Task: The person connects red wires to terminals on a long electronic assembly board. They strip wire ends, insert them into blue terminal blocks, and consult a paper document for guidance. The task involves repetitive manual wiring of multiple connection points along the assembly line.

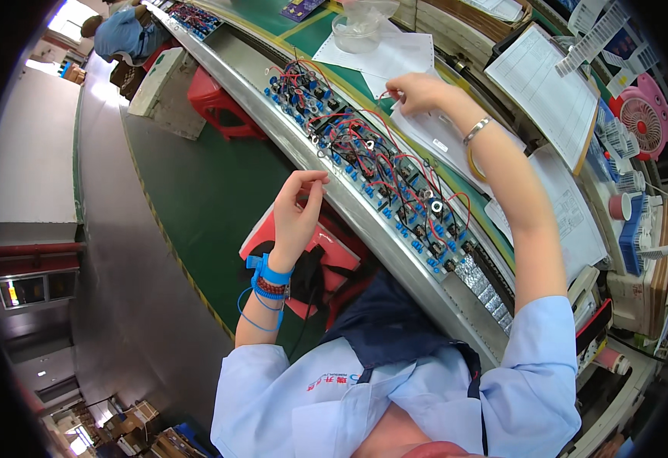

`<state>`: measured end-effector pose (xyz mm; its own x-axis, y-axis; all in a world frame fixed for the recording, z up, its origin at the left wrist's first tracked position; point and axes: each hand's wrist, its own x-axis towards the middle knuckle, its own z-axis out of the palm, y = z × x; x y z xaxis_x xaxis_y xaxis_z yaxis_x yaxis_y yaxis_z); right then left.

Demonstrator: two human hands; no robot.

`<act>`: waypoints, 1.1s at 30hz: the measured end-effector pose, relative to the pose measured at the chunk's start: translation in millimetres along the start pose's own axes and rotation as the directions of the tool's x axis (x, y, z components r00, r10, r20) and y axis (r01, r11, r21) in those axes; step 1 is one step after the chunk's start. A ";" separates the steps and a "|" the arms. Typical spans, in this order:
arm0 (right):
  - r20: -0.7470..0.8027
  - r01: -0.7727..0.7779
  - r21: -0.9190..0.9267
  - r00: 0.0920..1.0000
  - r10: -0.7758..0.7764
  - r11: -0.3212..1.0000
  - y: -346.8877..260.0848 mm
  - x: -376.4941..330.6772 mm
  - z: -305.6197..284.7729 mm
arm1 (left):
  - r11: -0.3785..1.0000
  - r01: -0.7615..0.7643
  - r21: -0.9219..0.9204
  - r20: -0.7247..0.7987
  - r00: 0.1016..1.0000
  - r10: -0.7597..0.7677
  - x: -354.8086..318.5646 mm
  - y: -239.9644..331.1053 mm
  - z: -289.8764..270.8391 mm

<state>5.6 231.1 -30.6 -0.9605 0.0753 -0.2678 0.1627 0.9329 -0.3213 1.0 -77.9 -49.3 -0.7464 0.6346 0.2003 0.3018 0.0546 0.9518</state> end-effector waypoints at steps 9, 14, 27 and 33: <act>-0.438 -0.064 0.300 0.877 0.197 0.952 27.3 -39.1 -24.8 | 0.999 0.012 -0.044 0.022 1.000 -0.011 1.4 3.6 6.6; -0.413 0.208 0.659 0.903 0.117 0.723 -7.4 -97.3 -18.5 | 0.998 0.030 -0.058 0.040 0.999 -0.028 -8.5 3.8 8.9; -0.107 0.086 0.701 0.994 -0.014 0.708 -116.6 -210.7 26.6 | 0.792 -0.569 0.223 0.272 0.816 0.510 -32.4 52.7 47.2; -0.392 0.254 0.530 0.919 -0.032 0.809 -108.1 -224.7 41.9 | 0.967 -0.242 -0.075 0.215 0.943 0.253 -43.8 58.5 52.5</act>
<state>213.2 98.6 26.2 -0.9768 0.1775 0.1199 0.0073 0.5872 -0.8094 82.5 -62.1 -14.6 -0.4998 0.7784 0.3799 0.4283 -0.1591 0.8895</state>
